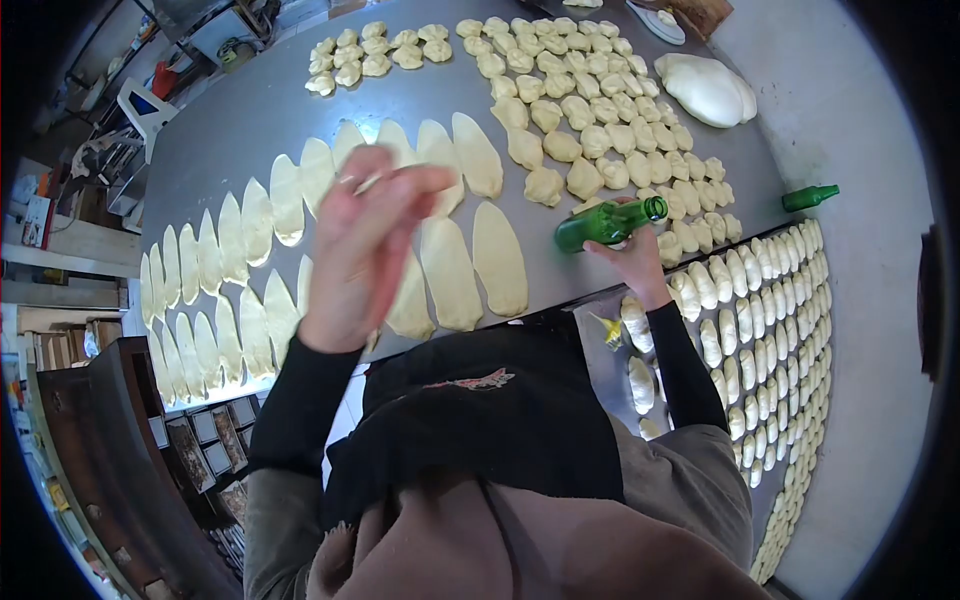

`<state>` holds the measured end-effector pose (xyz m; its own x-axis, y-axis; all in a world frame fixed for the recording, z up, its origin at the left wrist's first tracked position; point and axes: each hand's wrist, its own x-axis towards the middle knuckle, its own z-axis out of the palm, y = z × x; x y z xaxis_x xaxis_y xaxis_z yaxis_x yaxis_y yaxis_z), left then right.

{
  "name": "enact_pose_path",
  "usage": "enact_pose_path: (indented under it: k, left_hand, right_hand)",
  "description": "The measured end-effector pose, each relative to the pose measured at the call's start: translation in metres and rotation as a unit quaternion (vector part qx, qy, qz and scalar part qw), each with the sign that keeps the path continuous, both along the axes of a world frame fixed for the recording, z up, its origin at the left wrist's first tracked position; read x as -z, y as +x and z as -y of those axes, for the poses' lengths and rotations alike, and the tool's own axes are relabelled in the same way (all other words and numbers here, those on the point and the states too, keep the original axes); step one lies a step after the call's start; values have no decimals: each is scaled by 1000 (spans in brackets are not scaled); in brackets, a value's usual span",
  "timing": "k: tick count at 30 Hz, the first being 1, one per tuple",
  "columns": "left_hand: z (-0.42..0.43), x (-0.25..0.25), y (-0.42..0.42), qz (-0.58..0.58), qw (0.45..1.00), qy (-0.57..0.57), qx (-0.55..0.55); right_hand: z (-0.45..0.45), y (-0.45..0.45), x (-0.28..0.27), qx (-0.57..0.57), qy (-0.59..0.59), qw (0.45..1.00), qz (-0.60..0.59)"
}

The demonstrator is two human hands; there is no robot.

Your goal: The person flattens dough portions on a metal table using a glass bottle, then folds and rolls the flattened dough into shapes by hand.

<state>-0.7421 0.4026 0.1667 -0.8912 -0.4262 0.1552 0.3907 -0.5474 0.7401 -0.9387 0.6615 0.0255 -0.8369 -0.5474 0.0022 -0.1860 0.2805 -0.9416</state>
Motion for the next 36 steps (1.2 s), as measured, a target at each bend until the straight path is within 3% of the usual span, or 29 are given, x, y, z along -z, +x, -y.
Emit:
enact_pose_path:
  k: [3,6,8,9,11,13,14,17,21,22,26,29,31,36]
  left_hand:
    - [38,27,50,58,988,-108,-96]
    - [62,61,121,231,902,-274,-242]
    - [60,79,172,408,822,-313,-246]
    - [78,123,223,425,808,-355,-202]
    - [62,153,264,612,714,-329,-86]
    - [55,232,320,604,779,-153,-70]
    - [61,246,340,606,778,-152,-66]
    - [29,294,335,572,755,-322,-5]
    - [38,350,397,476,694,-535,78]
    - [38,338,388,473,696,-535,83]
    - [51,270,382,555,754,-339,97]
    - [79,214,400,607,766,-185,109]
    - [86,178,377,630,762,-85,120]
    - [101,116,322,593,749,-218,200]
  right_hand:
    - [-4,-5,1,3,3,1000,-8]
    - [-5,-3,-5,-21,57,996,-72]
    - [-6,-1,-10,-9,63,996,-68]
    - [-5,0,-13,-8,67,995,-74]
    - [-5,1,-22,-12,72,993,-89]
    - [-8,4,-33,-4,77,993,-85]
    - [-9,8,-39,0,80,993,-85]
    - [-13,19,-47,11,88,992,-89]
    - [-24,30,-49,91,137,986,-26]
    - [-27,33,-45,95,140,985,-26]
    - [-32,34,-20,136,262,945,-144]
    - [-32,38,-23,184,258,944,-89]
    - [-35,42,-24,190,140,966,-104]
    - [-26,77,-53,283,116,929,-207]
